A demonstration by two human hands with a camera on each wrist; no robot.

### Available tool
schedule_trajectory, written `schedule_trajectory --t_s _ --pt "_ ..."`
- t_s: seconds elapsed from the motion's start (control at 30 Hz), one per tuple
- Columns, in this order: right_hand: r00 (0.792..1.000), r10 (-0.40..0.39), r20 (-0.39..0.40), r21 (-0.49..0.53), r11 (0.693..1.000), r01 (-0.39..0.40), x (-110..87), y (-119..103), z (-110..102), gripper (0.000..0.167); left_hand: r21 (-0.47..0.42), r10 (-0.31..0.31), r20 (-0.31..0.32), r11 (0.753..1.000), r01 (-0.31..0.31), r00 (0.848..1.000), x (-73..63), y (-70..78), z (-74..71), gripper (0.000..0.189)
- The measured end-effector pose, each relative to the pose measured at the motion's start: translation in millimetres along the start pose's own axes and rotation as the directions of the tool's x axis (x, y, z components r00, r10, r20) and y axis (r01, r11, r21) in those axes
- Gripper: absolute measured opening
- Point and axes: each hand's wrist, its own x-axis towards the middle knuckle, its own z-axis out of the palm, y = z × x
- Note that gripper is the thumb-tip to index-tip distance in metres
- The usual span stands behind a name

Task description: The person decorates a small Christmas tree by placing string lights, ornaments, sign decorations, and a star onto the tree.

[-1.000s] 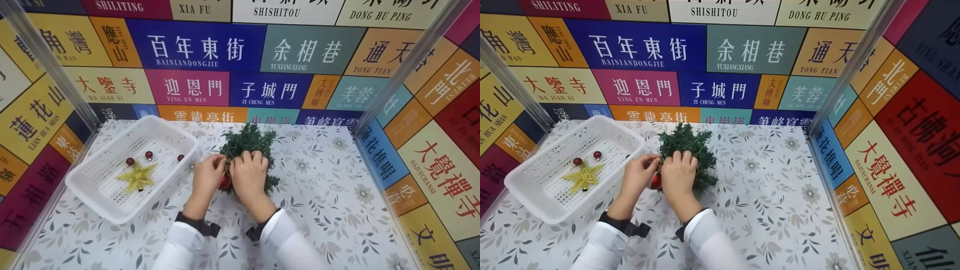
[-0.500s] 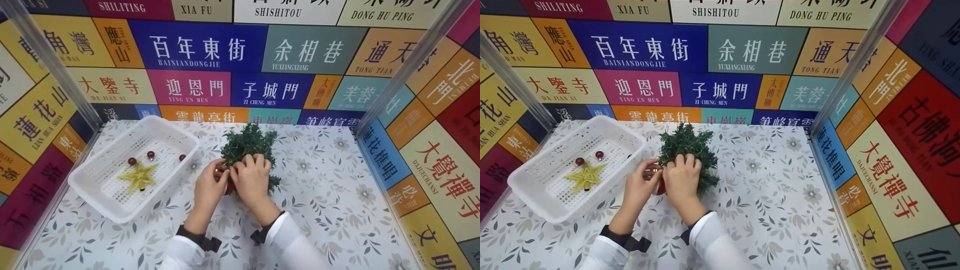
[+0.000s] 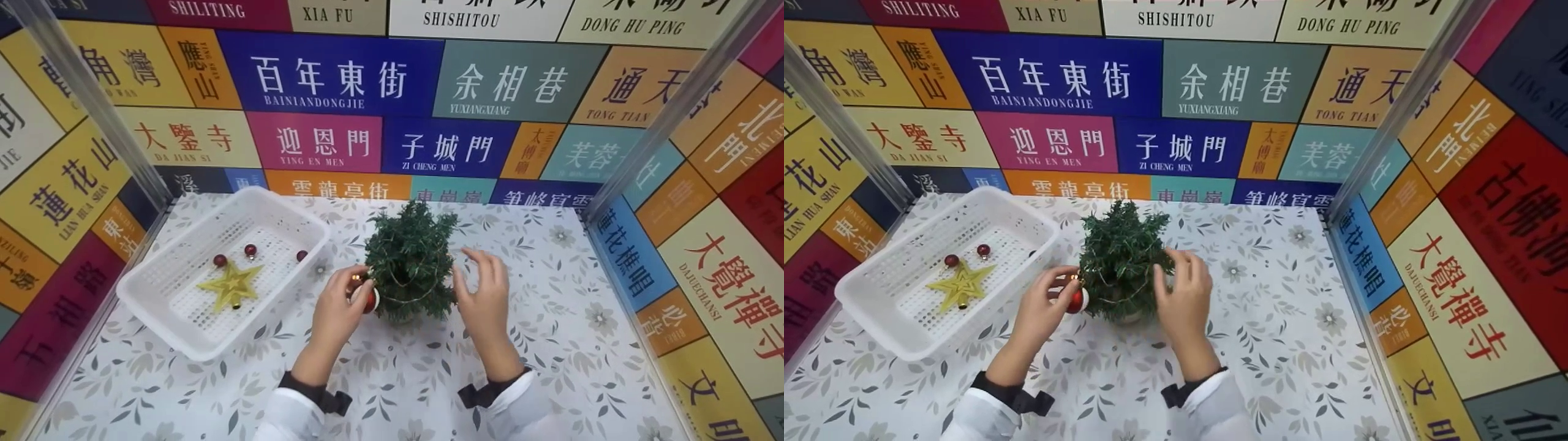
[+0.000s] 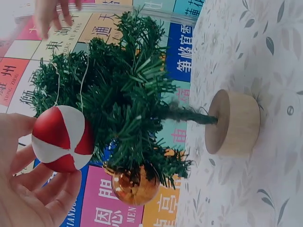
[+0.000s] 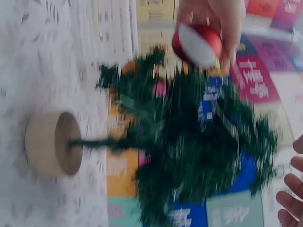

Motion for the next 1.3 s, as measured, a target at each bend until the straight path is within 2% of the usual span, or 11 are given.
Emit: schedule_trajectory --t_s 0.13,0.33,0.43,0.53,0.73,1.0,1.1,1.13,1.2,1.27,1.3 --pt "0.970 0.242 0.025 0.028 0.970 -0.243 -8.2 39.9 -13.4 0.035 0.027 -0.028 0.067 0.999 0.026 0.997 0.6 -6.0 -2.7 0.030" --pt "0.822 0.536 0.191 -0.024 0.840 -0.542 -36.0 81.6 -14.0 0.041 0.071 -0.102 0.076 0.993 0.096 0.992 9.1 -18.9 -13.6 0.033" --pt "0.747 0.568 0.346 -0.112 0.815 -0.568 -51.3 91.4 -5.6 0.046 0.104 -0.143 0.029 0.985 0.140 0.989 20.2 -29.7 -30.8 0.032" --pt "0.705 0.526 0.476 -0.169 0.841 -0.513 -63.7 94.3 6.2 0.050 0.158 -0.200 -0.011 0.967 0.199 0.980 36.3 -41.9 -55.6 0.030" --pt "0.696 0.398 0.598 -0.140 0.907 -0.398 -79.1 88.0 29.6 0.057 0.295 -0.307 -0.027 0.907 0.301 0.951 72.6 -68.9 -85.9 0.029" --pt "0.708 0.265 0.655 -0.144 0.963 -0.227 -92.2 75.3 55.4 0.049 0.390 -0.435 0.183 0.855 0.341 0.881 107.9 -112.0 -72.2 0.037" --pt "0.698 0.201 0.688 -0.121 0.979 -0.163 -94.7 69.4 60.3 0.042 0.415 -0.427 0.228 0.856 0.310 0.875 117.5 -175.5 -49.9 0.037" --pt "0.697 0.177 0.694 -0.120 0.984 -0.130 -95.2 68.1 62.0 0.038 0.415 -0.417 0.223 0.859 0.302 0.881 121.3 -206.5 -38.2 0.037" --pt "0.699 0.139 0.702 -0.137 0.989 -0.059 -96.5 66.4 65.7 0.032 0.396 -0.443 0.257 0.859 0.325 0.859 133.0 -276.5 -15.8 0.040" --pt "0.683 0.113 0.721 -0.169 0.985 0.016 -98.6 65.9 69.9 0.026 0.387 -0.434 0.241 0.863 0.324 0.868 143.0 -349.9 9.2 0.044" --pt "0.675 0.111 0.730 -0.189 0.981 0.043 -100.0 65.3 71.5 0.024 0.382 -0.459 0.250 0.856 0.349 0.853 148.0 -376.7 18.6 0.046"
